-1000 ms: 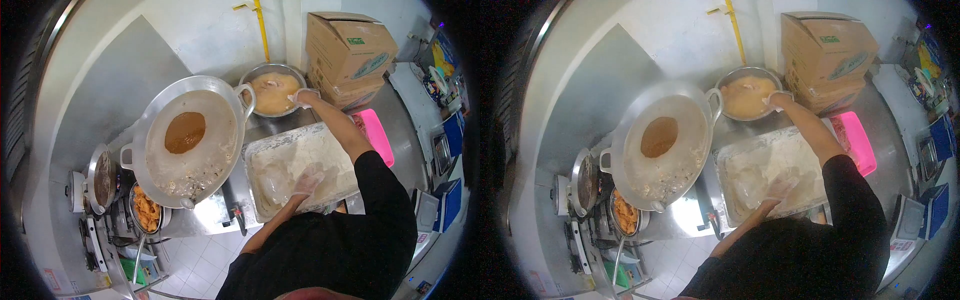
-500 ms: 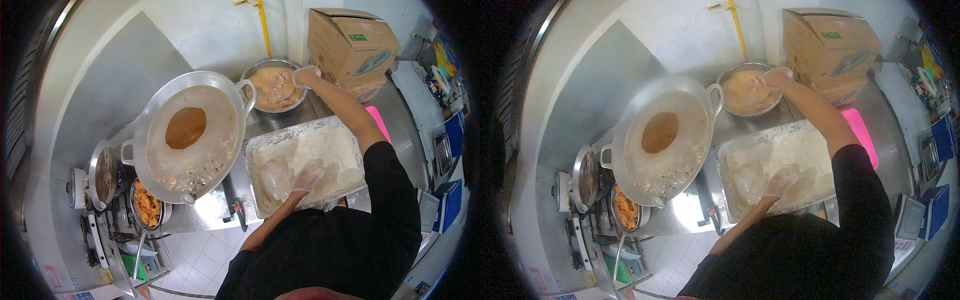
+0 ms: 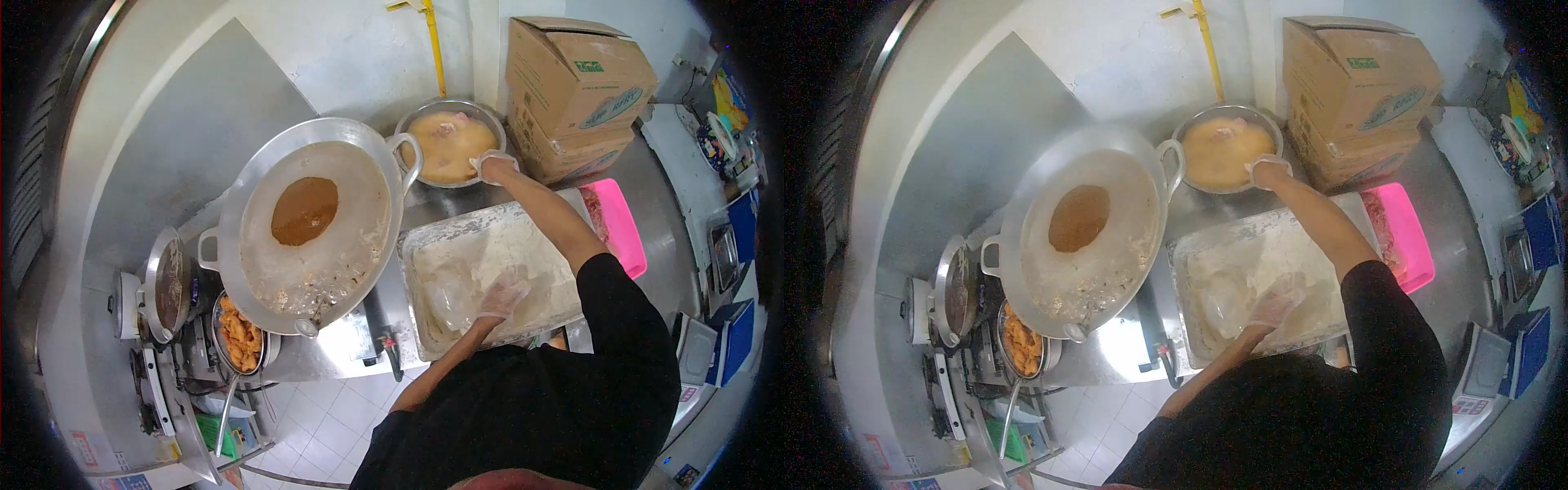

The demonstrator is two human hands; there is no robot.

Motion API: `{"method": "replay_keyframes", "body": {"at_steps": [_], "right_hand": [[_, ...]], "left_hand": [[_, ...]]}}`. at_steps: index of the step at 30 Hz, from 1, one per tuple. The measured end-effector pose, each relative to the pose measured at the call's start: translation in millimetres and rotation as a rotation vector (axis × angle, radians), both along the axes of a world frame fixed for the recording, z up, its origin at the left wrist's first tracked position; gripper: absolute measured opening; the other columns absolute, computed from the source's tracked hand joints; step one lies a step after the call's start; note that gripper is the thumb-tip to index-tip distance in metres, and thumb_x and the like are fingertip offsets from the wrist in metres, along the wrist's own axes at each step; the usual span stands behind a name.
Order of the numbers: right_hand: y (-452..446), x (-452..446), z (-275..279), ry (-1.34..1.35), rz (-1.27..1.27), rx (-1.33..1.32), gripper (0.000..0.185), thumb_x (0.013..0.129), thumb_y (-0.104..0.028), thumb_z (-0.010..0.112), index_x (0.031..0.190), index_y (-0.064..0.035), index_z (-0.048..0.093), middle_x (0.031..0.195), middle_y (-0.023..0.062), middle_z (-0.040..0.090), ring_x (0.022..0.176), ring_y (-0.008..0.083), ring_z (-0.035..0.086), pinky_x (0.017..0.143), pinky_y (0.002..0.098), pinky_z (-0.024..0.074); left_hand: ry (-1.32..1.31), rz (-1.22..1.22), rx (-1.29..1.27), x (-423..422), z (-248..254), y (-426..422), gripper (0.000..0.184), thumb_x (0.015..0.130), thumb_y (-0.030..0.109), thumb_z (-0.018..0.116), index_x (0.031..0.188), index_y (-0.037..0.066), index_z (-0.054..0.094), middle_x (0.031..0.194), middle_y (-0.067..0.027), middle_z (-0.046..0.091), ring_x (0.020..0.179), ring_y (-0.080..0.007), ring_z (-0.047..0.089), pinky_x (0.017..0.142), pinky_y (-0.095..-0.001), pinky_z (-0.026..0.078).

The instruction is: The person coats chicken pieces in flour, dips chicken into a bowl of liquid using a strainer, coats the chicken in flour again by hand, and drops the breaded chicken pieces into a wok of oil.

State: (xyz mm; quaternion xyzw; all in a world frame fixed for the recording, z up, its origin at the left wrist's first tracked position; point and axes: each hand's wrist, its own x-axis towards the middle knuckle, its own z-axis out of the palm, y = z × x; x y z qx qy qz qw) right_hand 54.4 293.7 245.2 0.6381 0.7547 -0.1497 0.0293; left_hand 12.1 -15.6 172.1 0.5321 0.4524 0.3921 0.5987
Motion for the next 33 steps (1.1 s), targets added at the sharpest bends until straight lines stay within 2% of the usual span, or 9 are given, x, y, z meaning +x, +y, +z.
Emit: {"method": "replay_keyframes", "body": {"at_steps": [5, 8, 11, 14, 17, 21, 27, 29, 33], "right_hand": [[20, 8, -19, 0.002, 0.182, -0.084, 0.050, 0.091, -0.050, 0.044, 0.109, -0.0090, 0.065, 0.114, 0.0160, 0.062, 0.103, 0.0325, 0.061, 0.085, 0.0456, 0.0465], [5, 16, 18, 0.093, 0.180, -0.148, 0.060, 0.093, -0.056, 0.035, 0.115, -0.0048, 0.060, 0.112, 0.0185, 0.062, 0.102, 0.0335, 0.061, 0.085, 0.0441, 0.0455], [-1, 17, 32, -0.061, 0.372, -0.091, 0.063, 0.093, -0.058, 0.035, 0.115, -0.0047, 0.059, 0.110, 0.0184, 0.063, 0.098, 0.0335, 0.061, 0.084, 0.0425, 0.0461], [9, 26, -9, 0.175, 0.232, 0.001, 0.062, 0.093, -0.057, 0.035, 0.113, -0.0037, 0.060, 0.103, 0.0181, 0.065, 0.088, 0.0334, 0.062, 0.080, 0.0408, 0.0475], [-6, 22, 16, 0.346, -0.059, -0.217, 0.060, 0.092, -0.055, 0.038, 0.109, -0.0027, 0.061, 0.100, 0.0180, 0.065, 0.083, 0.0329, 0.062, 0.077, 0.0393, 0.0483], [17, 24, 13, 0.041, 0.111, -0.266, 0.060, 0.090, -0.056, 0.041, 0.113, -0.0046, 0.061, 0.108, 0.0178, 0.063, 0.090, 0.0309, 0.061, 0.081, 0.0403, 0.0471], [46, 24, -46, -0.035, -0.078, 0.019, 0.061, 0.089, -0.059, 0.039, 0.113, -0.0079, 0.063, 0.118, 0.0159, 0.061, 0.108, 0.0306, 0.059, 0.084, 0.0443, 0.0491], [31, 22, -15, -0.079, -0.145, -0.004, 0.062, 0.089, -0.059, 0.039, 0.112, -0.0074, 0.064, 0.119, 0.0163, 0.060, 0.110, 0.0312, 0.059, 0.083, 0.0455, 0.0499], [2, 19, 36, -0.072, -0.200, -0.008, 0.064, 0.088, -0.061, 0.041, 0.110, -0.0061, 0.065, 0.115, 0.0178, 0.062, 0.107, 0.0319, 0.060, 0.082, 0.0464, 0.0503]], "left_hand": [[0.252, 0.087, 0.462, 7, -33, 1, 0.038, 0.087, 0.024, 0.060, 0.114, -0.002, 0.055, 0.106, -0.0138, 0.058, 0.098, -0.0228, 0.053, 0.089, -0.0324, 0.041], [0.144, 0.070, 0.172, 1, 20, -4, 0.033, 0.087, 0.024, 0.059, 0.111, 0.000, 0.057, 0.100, -0.0107, 0.060, 0.092, -0.0203, 0.055, 0.084, -0.0313, 0.043], [0.091, 0.083, 0.112, 1, 15, -6, 0.029, 0.087, 0.024, 0.059, 0.106, 0.001, 0.059, 0.093, -0.0058, 0.061, 0.086, -0.0170, 0.055, 0.078, -0.0314, 0.045], [-0.115, 0.083, -0.040, 5, 5, -5, 0.026, 0.087, 0.024, 0.059, 0.101, 0.001, 0.060, 0.088, -0.0032, 0.060, 0.080, -0.0144, 0.054, 0.073, -0.0311, 0.045], [-0.109, 0.071, 0.001, 7, 0, -7, 0.027, 0.088, 0.026, 0.058, 0.100, 0.002, 0.061, 0.092, -0.0094, 0.061, 0.087, -0.0209, 0.056, 0.079, -0.0334, 0.045], [0.219, 0.077, 0.353, 8, -34, -10, 0.030, 0.090, 0.029, 0.057, 0.104, 0.003, 0.060, 0.109, -0.0181, 0.057, 0.103, -0.0320, 0.052, 0.092, -0.0380, 0.040], [0.167, 0.024, 0.210, 4, -19, -8, 0.035, 0.089, 0.029, 0.058, 0.113, 0.004, 0.058, 0.119, -0.0200, 0.053, 0.112, -0.0352, 0.048, 0.099, -0.0389, 0.036], [0.056, 0.066, 0.136, 4, -21, -8, 0.035, 0.089, 0.029, 0.059, 0.114, 0.004, 0.057, 0.116, -0.0185, 0.054, 0.111, -0.0340, 0.049, 0.099, -0.0392, 0.036], [0.271, -0.038, 0.275, -4, -13, -3, 0.035, 0.089, 0.030, 0.060, 0.114, 0.005, 0.058, 0.116, -0.0150, 0.055, 0.111, -0.0300, 0.050, 0.097, -0.0390, 0.038]]}}
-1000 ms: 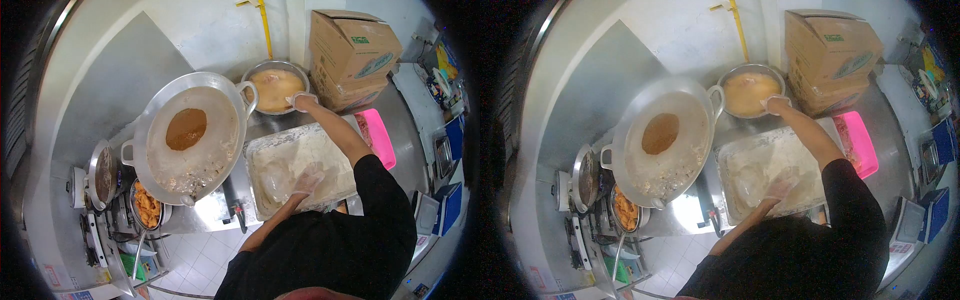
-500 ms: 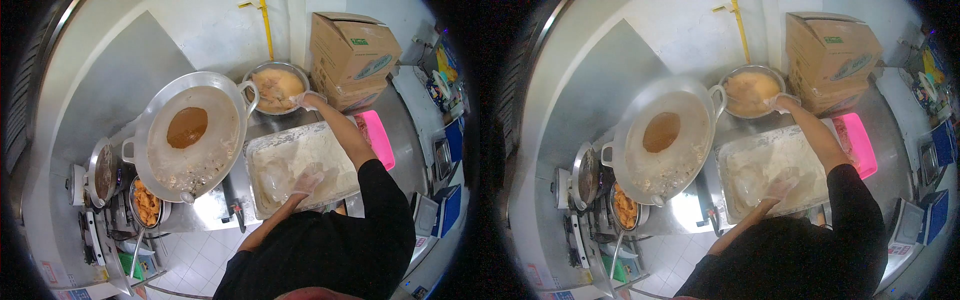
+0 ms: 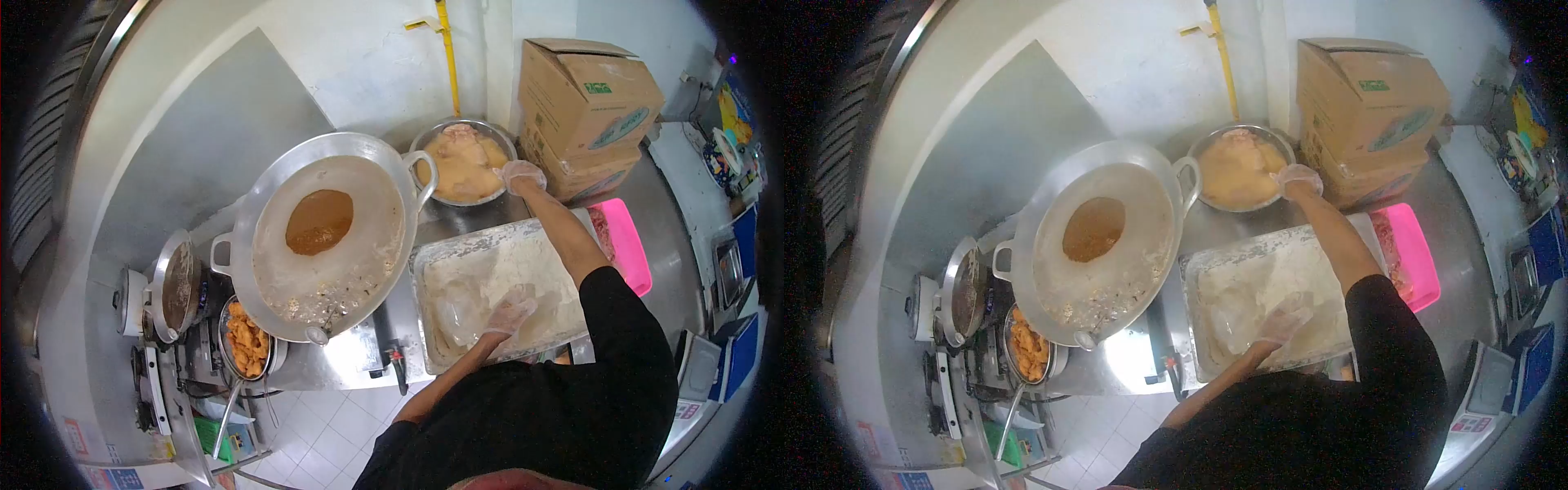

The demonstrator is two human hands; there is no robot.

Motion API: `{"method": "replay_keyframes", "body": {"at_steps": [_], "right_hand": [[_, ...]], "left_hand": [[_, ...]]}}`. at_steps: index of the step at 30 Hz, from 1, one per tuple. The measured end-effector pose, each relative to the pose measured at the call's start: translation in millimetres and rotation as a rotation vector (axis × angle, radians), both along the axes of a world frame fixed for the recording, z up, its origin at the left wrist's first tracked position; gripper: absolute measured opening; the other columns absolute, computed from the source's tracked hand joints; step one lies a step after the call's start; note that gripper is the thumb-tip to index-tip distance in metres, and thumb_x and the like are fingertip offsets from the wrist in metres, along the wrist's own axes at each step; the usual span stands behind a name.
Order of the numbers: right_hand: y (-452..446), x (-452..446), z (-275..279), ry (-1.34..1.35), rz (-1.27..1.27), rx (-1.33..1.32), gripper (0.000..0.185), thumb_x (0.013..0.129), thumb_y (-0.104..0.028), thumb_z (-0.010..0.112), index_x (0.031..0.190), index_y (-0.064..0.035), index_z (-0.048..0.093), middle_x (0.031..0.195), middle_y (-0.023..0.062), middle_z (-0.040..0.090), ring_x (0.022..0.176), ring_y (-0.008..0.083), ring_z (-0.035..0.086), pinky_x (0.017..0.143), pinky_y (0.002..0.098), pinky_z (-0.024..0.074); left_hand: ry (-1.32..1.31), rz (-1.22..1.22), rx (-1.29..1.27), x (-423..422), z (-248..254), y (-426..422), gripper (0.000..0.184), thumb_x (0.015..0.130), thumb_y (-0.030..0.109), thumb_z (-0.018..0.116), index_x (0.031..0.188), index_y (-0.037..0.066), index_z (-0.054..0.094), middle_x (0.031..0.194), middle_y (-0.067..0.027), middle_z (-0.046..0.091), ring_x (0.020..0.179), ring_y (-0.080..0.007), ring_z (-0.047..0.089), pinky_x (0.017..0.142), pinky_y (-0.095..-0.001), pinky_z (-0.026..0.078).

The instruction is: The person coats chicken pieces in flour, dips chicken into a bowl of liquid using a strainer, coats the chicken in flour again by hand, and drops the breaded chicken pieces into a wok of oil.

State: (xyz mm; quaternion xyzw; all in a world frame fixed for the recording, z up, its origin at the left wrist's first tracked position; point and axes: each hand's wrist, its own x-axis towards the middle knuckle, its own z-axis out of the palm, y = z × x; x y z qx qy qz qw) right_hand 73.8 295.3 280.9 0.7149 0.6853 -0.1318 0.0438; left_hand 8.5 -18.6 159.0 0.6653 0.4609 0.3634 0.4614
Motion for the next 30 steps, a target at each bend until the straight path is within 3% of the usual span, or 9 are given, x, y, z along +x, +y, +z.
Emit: {"method": "replay_keyframes", "body": {"at_steps": [2, 5, 8, 14, 17, 20, 23, 26, 30], "right_hand": [[8, 10, -15, -0.012, 0.050, 0.028, 0.065, 0.088, -0.062, 0.042, 0.108, -0.0056, 0.066, 0.111, 0.0180, 0.064, 0.104, 0.0316, 0.062, 0.081, 0.0458, 0.0507], [-6, 18, -11, 0.031, 0.141, 0.100, 0.067, 0.087, -0.064, 0.041, 0.104, -0.0053, 0.068, 0.105, 0.0177, 0.066, 0.101, 0.0324, 0.063, 0.081, 0.0458, 0.0502], [-13, 17, -8, 0.048, 0.038, 0.044, 0.056, 0.089, -0.056, 0.045, 0.106, -0.0074, 0.067, 0.109, 0.0153, 0.065, 0.102, 0.0310, 0.063, 0.081, 0.0450, 0.0509], [-38, 29, 10, 0.045, 0.140, 0.023, 0.054, 0.091, -0.054, 0.043, 0.104, -0.0078, 0.068, 0.109, 0.0168, 0.065, 0.102, 0.0323, 0.063, 0.081, 0.0464, 0.0506], [-75, 22, 43, 0.085, 0.019, 0.024, 0.066, 0.089, -0.063, 0.038, 0.104, -0.0063, 0.067, 0.105, 0.0201, 0.065, 0.103, 0.0346, 0.061, 0.086, 0.0448, 0.0480], [-89, 27, 37, 0.045, 0.080, 0.089, 0.066, 0.090, -0.062, 0.036, 0.100, -0.0068, 0.069, 0.102, 0.0196, 0.065, 0.100, 0.0350, 0.062, 0.086, 0.0445, 0.0484], [-80, 47, -8, 0.039, 0.087, 0.135, 0.055, 0.093, -0.052, 0.038, 0.099, -0.0057, 0.069, 0.090, 0.0194, 0.067, 0.093, 0.0321, 0.065, 0.075, 0.0447, 0.0523], [-79, 65, -44, 0.027, 0.050, 0.206, 0.068, 0.089, -0.064, 0.034, 0.092, -0.0062, 0.071, 0.095, 0.0200, 0.066, 0.095, 0.0349, 0.064, 0.080, 0.0444, 0.0503], [-85, 75, -54, 0.068, 0.012, 0.187, 0.071, 0.089, -0.065, 0.034, 0.090, -0.0043, 0.070, 0.092, 0.0216, 0.066, 0.094, 0.0362, 0.063, 0.079, 0.0456, 0.0500]], "left_hand": [[0.002, -0.018, -0.075, -1, 11, -1, 0.036, 0.089, 0.030, 0.059, 0.115, 0.005, 0.058, 0.116, -0.0141, 0.056, 0.110, -0.0289, 0.051, 0.095, -0.0385, 0.038], [-0.243, 0.054, -0.293, 2, 30, -3, 0.035, 0.088, 0.030, 0.060, 0.112, 0.006, 0.059, 0.111, -0.0153, 0.058, 0.105, -0.0312, 0.054, 0.092, -0.0387, 0.040], [-0.131, 0.095, -0.297, 2, 11, 0, 0.032, 0.087, 0.028, 0.062, 0.111, 0.006, 0.060, 0.099, -0.0129, 0.060, 0.094, -0.0275, 0.056, 0.085, -0.0363, 0.043], [-0.072, 0.039, -0.190, -1, 13, -4, 0.032, 0.089, 0.033, 0.058, 0.108, 0.007, 0.061, 0.096, -0.0122, 0.061, 0.092, -0.0256, 0.057, 0.084, -0.0352, 0.044], [-0.449, 0.033, -0.306, 6, 3, -4, 0.028, 0.090, 0.031, 0.057, 0.103, 0.007, 0.062, 0.097, -0.0110, 0.062, 0.093, -0.0245, 0.057, 0.085, -0.0350, 0.044], [-0.045, -0.029, -0.062, -2, 16, -6, 0.023, 0.089, 0.026, 0.058, 0.101, 0.007, 0.062, 0.095, -0.0091, 0.062, 0.091, -0.0208, 0.056, 0.085, -0.0328, 0.044], [0.302, -0.076, 0.352, -4, -4, -4, 0.026, 0.089, 0.026, 0.058, 0.105, 0.006, 0.062, 0.100, -0.0104, 0.062, 0.093, -0.0218, 0.057, 0.084, -0.0327, 0.044], [-0.104, -0.051, -0.197, -4, 28, -5, 0.029, 0.089, 0.028, 0.057, 0.109, 0.007, 0.061, 0.104, -0.0132, 0.062, 0.096, -0.0258, 0.057, 0.086, -0.0349, 0.044], [-0.074, 0.089, -0.220, 6, 44, -13, 0.030, 0.088, 0.029, 0.058, 0.108, 0.007, 0.061, 0.103, -0.0130, 0.062, 0.095, -0.0257, 0.057, 0.086, -0.0348, 0.044]]}}
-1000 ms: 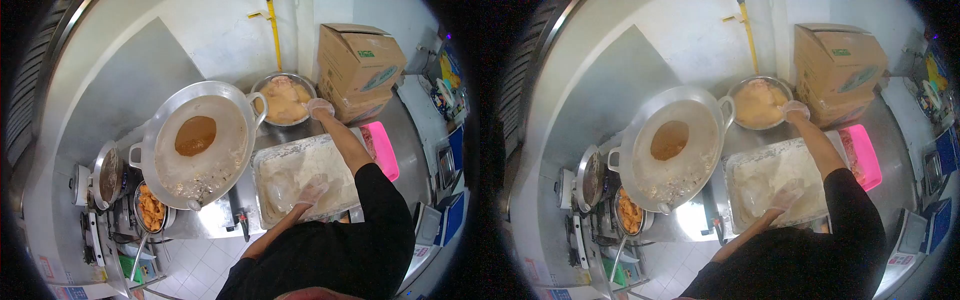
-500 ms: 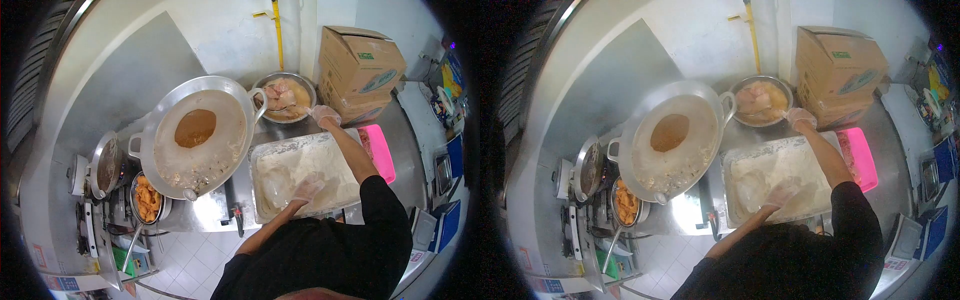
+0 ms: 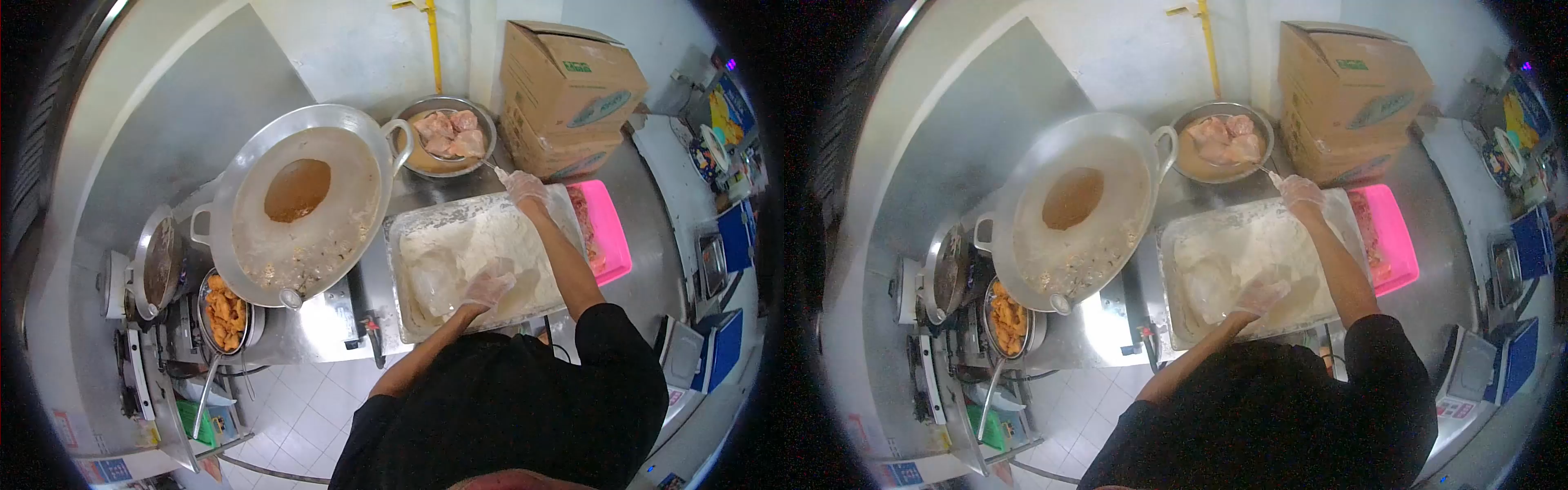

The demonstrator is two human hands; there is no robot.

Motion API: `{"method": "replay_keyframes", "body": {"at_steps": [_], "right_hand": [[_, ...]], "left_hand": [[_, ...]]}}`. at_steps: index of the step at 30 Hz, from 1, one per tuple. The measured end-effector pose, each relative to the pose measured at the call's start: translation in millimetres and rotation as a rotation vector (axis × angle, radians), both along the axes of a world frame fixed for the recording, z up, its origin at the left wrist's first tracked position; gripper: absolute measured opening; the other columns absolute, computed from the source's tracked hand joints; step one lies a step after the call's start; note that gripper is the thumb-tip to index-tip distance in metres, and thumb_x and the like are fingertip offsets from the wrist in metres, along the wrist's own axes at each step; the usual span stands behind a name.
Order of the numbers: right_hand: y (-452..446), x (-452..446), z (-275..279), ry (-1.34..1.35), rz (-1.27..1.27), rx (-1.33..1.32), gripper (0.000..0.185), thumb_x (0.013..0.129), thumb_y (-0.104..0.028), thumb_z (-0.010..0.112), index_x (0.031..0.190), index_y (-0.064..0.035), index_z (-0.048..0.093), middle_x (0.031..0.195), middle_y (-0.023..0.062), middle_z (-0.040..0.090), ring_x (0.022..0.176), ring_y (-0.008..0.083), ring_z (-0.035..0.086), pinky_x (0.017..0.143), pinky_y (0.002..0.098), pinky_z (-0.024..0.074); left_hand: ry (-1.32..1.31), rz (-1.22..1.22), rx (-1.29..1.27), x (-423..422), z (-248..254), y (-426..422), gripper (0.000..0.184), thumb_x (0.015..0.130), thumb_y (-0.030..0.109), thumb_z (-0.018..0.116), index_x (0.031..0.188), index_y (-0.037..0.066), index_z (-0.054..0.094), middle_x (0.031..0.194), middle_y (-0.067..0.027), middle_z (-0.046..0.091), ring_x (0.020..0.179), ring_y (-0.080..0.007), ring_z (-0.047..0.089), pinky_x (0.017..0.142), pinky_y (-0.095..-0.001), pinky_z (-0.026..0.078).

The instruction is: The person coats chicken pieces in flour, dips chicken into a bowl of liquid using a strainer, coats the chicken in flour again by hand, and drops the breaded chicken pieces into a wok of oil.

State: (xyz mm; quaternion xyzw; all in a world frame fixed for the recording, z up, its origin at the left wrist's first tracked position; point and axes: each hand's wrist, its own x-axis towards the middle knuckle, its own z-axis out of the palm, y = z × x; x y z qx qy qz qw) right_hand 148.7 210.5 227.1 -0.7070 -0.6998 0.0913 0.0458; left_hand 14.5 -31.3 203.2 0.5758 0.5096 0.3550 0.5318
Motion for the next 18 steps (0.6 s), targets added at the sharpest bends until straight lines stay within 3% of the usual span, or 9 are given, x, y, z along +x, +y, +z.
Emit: {"method": "replay_keyframes", "body": {"at_steps": [2, 5, 9, 11, 12, 14, 17, 18], "right_hand": [[-11, -2, 12, 0.003, 0.014, -0.002, 0.072, 0.089, -0.065, 0.033, 0.089, -0.0039, 0.070, 0.092, 0.0222, 0.066, 0.094, 0.0374, 0.063, 0.079, 0.0466, 0.0496], [-22, -5, 27, 0.060, -0.027, -0.030, 0.072, 0.089, -0.065, 0.032, 0.089, -0.0034, 0.070, 0.092, 0.0226, 0.066, 0.093, 0.0383, 0.063, 0.079, 0.0475, 0.0491], [-21, -4, 19, 0.048, 0.013, -0.054, 0.072, 0.090, -0.064, 0.032, 0.089, -0.0034, 0.070, 0.093, 0.0225, 0.066, 0.093, 0.0386, 0.063, 0.079, 0.0476, 0.0491], [-25, -7, 27, 0.007, 0.068, -0.035, 0.072, 0.090, -0.064, 0.031, 0.089, -0.0035, 0.070, 0.093, 0.0222, 0.066, 0.093, 0.0387, 0.063, 0.079, 0.0475, 0.0491], [-24, -8, 20, 0.061, -0.012, 0.037, 0.066, 0.091, -0.060, 0.036, 0.083, -0.0048, 0.070, 0.086, 0.0200, 0.067, 0.083, 0.0374, 0.065, 0.071, 0.0468, 0.0508], [-19, -8, 14, 0.043, 0.001, 0.020, 0.067, 0.090, -0.062, 0.035, 0.083, -0.0049, 0.070, 0.085, 0.0200, 0.067, 0.083, 0.0370, 0.066, 0.071, 0.0465, 0.0510], [-18, -9, 12, 0.064, -0.012, 0.013, 0.069, 0.091, -0.062, 0.033, 0.082, -0.0046, 0.069, 0.085, 0.0201, 0.067, 0.083, 0.0367, 0.066, 0.072, 0.0461, 0.0512], [-18, -9, 11, 0.078, -0.023, 0.013, 0.069, 0.091, -0.062, 0.032, 0.081, -0.0044, 0.069, 0.085, 0.0202, 0.067, 0.084, 0.0367, 0.066, 0.072, 0.0460, 0.0513]], "left_hand": [[-0.021, -0.006, -0.042, 2, -2, -3, 0.029, 0.088, 0.029, 0.058, 0.108, 0.008, 0.061, 0.104, -0.0135, 0.061, 0.096, -0.0268, 0.057, 0.088, -0.0356, 0.043], [0.195, -0.131, 0.318, 4, -51, 4, 0.040, 0.086, 0.027, 0.061, 0.119, 0.005, 0.057, 0.112, -0.0113, 0.062, 0.103, -0.0199, 0.056, 0.092, -0.0319, 0.042], [0.057, -0.223, 0.124, 5, -64, -1, 0.027, 0.091, 0.031, 0.051, 0.106, 0.011, 0.062, 0.115, -0.0120, 0.057, 0.108, -0.0308, 0.052, 0.097, -0.0398, 0.039], [0.115, -0.237, 0.133, 7, -67, 0, 0.027, 0.090, 0.031, 0.052, 0.106, 0.010, 0.062, 0.113, -0.0118, 0.058, 0.104, -0.0293, 0.053, 0.094, -0.0388, 0.041], [0.143, -0.234, 0.161, 7, -68, 0, 0.028, 0.090, 0.031, 0.053, 0.107, 0.009, 0.061, 0.110, -0.0119, 0.059, 0.101, -0.0282, 0.055, 0.091, -0.0383, 0.042], [0.197, -0.195, 0.307, 6, -60, -3, 0.033, 0.087, 0.031, 0.057, 0.109, 0.006, 0.059, 0.101, -0.0130, 0.063, 0.088, -0.0249, 0.059, 0.079, -0.0369, 0.046], [0.034, -0.122, 0.000, 7, -48, -7, 0.034, 0.086, 0.031, 0.058, 0.109, 0.007, 0.058, 0.105, -0.0130, 0.062, 0.089, -0.0274, 0.060, 0.079, -0.0378, 0.047], [0.088, -0.166, 0.083, 6, -55, -6, 0.034, 0.085, 0.031, 0.058, 0.110, 0.007, 0.058, 0.107, -0.0135, 0.062, 0.091, -0.0284, 0.060, 0.081, -0.0382, 0.046]]}}
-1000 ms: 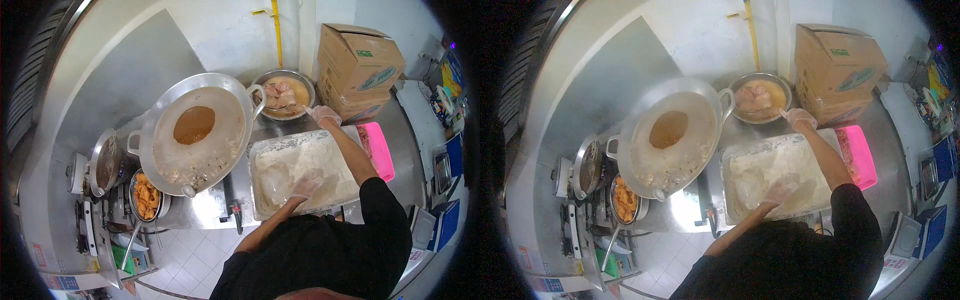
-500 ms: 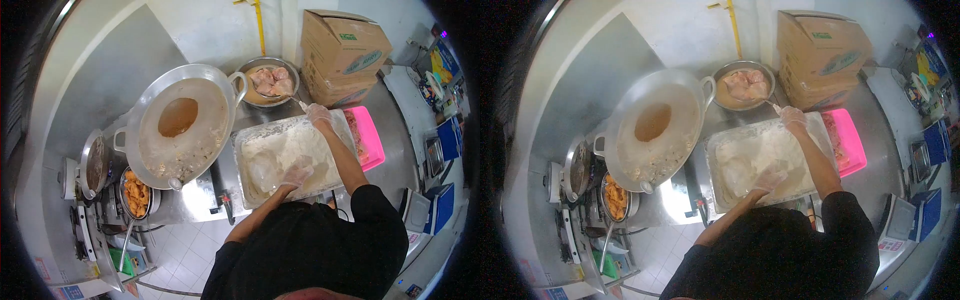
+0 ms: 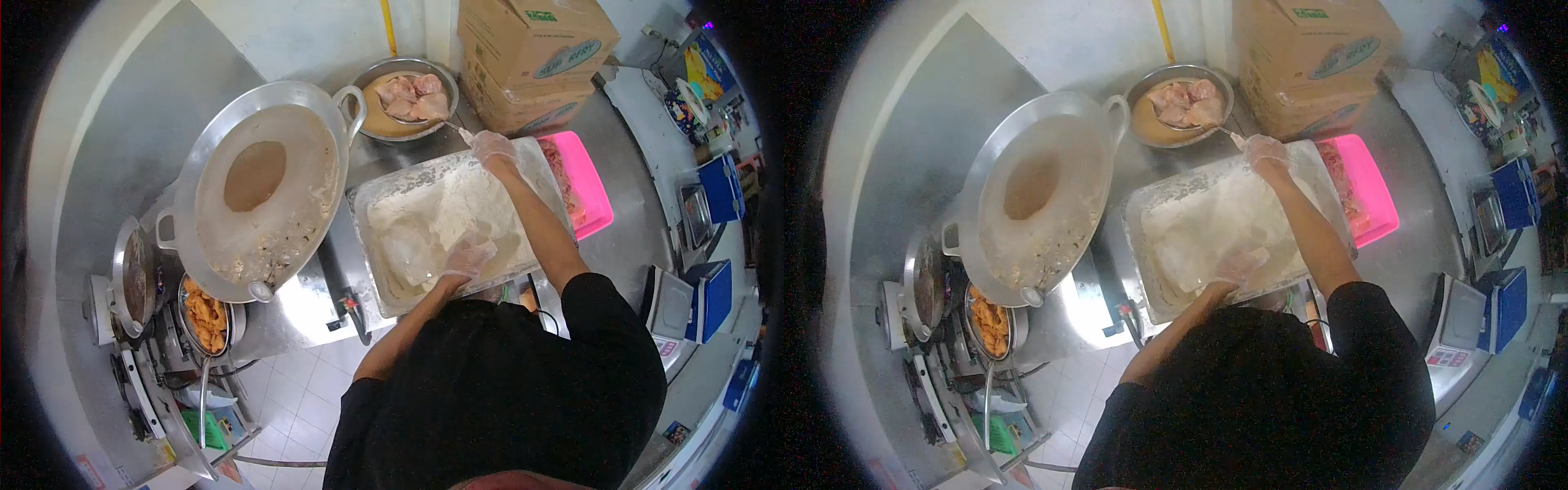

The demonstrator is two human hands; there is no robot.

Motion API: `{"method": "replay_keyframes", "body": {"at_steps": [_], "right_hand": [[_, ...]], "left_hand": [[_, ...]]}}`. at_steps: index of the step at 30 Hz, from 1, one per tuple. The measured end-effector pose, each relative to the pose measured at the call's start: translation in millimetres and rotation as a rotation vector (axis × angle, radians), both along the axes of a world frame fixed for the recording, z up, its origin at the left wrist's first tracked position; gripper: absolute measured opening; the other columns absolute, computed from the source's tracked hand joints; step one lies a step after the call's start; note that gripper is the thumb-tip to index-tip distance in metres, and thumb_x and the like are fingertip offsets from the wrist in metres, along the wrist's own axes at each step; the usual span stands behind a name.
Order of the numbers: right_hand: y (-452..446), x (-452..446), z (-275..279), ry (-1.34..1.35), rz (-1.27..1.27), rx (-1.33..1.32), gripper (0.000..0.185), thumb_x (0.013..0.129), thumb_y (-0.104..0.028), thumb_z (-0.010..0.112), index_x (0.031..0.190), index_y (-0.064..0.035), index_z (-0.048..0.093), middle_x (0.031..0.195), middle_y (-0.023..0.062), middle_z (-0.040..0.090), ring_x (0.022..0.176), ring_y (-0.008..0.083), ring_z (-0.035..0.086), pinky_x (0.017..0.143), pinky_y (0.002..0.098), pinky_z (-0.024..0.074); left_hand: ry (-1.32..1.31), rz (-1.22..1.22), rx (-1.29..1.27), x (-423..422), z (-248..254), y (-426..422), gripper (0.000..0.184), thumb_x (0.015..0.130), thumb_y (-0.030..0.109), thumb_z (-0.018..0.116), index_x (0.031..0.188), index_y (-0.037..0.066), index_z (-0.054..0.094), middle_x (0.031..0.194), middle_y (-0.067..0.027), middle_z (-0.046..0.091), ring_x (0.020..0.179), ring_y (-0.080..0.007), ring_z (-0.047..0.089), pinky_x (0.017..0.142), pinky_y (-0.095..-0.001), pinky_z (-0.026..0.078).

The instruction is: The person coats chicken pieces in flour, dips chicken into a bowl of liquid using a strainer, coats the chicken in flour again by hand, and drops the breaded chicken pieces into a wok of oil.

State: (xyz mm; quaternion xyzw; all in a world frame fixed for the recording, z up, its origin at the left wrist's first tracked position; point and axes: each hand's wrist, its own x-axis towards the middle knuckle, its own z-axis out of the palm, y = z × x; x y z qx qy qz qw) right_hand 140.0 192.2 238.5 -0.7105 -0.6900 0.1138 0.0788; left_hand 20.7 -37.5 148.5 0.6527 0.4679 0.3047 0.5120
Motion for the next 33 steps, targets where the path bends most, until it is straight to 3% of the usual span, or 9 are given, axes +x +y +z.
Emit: {"method": "replay_keyframes", "body": {"at_steps": [3, 5, 9, 14, 19, 23, 27, 30, 33], "right_hand": [[-8, -3, 10, -0.029, -0.019, 0.013, 0.052, 0.091, -0.050, 0.045, 0.084, -0.0054, 0.070, 0.088, 0.0192, 0.067, 0.088, 0.0359, 0.065, 0.074, 0.0452, 0.0509], [-10, -4, 12, -0.072, 0.030, 0.039, 0.050, 0.091, -0.048, 0.045, 0.082, -0.0046, 0.069, 0.086, 0.0201, 0.067, 0.085, 0.0355, 0.066, 0.072, 0.0448, 0.0514], [-6, 2, -4, -0.412, 0.244, 0.133, 0.049, 0.091, -0.046, 0.046, 0.080, -0.0033, 0.068, 0.083, 0.0216, 0.067, 0.082, 0.0346, 0.067, 0.070, 0.0444, 0.0521], [-8, -1, 2, -0.143, 0.093, 0.103, 0.051, 0.091, -0.048, 0.044, 0.080, -0.0040, 0.068, 0.082, 0.0210, 0.067, 0.082, 0.0348, 0.066, 0.072, 0.0448, 0.0523], [3, 0, -7, -0.070, 0.004, 0.033, 0.058, 0.091, -0.054, 0.041, 0.081, -0.0056, 0.070, 0.086, 0.0219, 0.066, 0.085, 0.0377, 0.065, 0.074, 0.0465, 0.0511], [-8, 2, 9, -0.009, -0.006, -0.013, 0.060, 0.090, -0.058, 0.041, 0.086, -0.0062, 0.070, 0.087, 0.0231, 0.065, 0.088, 0.0410, 0.063, 0.076, 0.0488, 0.0492], [-30, 32, 2, -0.118, 0.108, 0.048, 0.045, 0.094, -0.046, 0.038, 0.105, -0.0112, 0.065, 0.095, 0.0185, 0.064, 0.081, 0.0372, 0.062, 0.073, 0.0494, 0.0486], [-40, 100, -42, -0.148, 0.315, 0.223, 0.041, 0.095, -0.042, 0.039, 0.115, -0.0125, 0.059, 0.096, 0.0167, 0.063, 0.079, 0.0350, 0.060, 0.072, 0.0494, 0.0478], [-104, 140, -17, -0.234, 0.198, 0.304, 0.038, 0.093, -0.041, 0.045, 0.111, -0.0110, 0.058, 0.095, 0.0172, 0.063, 0.086, 0.0320, 0.061, 0.071, 0.0461, 0.0484]], "left_hand": [[0.186, -0.109, 0.177, -1, -14, 0, 0.034, 0.086, 0.029, 0.058, 0.112, 0.007, 0.057, 0.111, -0.0134, 0.060, 0.099, -0.0292, 0.058, 0.088, -0.0384, 0.043], [0.372, -0.147, 0.193, -5, 29, -3, 0.031, 0.089, 0.025, 0.058, 0.113, 0.006, 0.057, 0.112, -0.0110, 0.059, 0.105, -0.0264, 0.055, 0.097, -0.0372, 0.039], [0.079, 0.014, 0.177, 2, -10, -3, 0.030, 0.090, 0.026, 0.055, 0.113, 0.008, 0.057, 0.114, -0.0117, 0.059, 0.107, -0.0282, 0.054, 0.098, -0.0381, 0.038], [0.056, -0.010, 0.062, 0, -6, -3, 0.028, 0.088, 0.026, 0.053, 0.112, 0.013, 0.058, 0.111, -0.0137, 0.058, 0.108, -0.0318, 0.052, 0.097, -0.0397, 0.038], [0.352, -0.185, 0.086, -2, 12, 2, 0.032, 0.088, 0.031, 0.053, 0.113, 0.012, 0.058, 0.113, -0.0156, 0.057, 0.109, -0.0330, 0.051, 0.098, -0.0385, 0.038], [0.009, 0.047, -0.009, -1, 14, 1, 0.032, 0.088, 0.034, 0.053, 0.103, 0.006, 0.060, 0.105, -0.0137, 0.062, 0.096, -0.0328, 0.057, 0.083, -0.0421, 0.044], [0.325, 0.007, 0.190, 0, -33, 7, 0.038, 0.087, 0.032, 0.054, 0.117, 0.009, 0.056, 0.124, -0.0194, 0.051, 0.113, -0.0355, 0.049, 0.102, -0.0402, 0.034], [0.270, 0.053, 0.137, -6, -13, 9, 0.041, 0.087, 0.031, 0.055, 0.120, 0.007, 0.051, 0.124, -0.0198, 0.051, 0.113, -0.0343, 0.049, 0.101, -0.0390, 0.035], [0.133, 0.160, 0.059, -9, 5, 11, 0.045, 0.087, 0.030, 0.056, 0.123, 0.005, 0.046, 0.125, -0.0201, 0.051, 0.113, -0.0331, 0.049, 0.100, -0.0378, 0.036]]}}
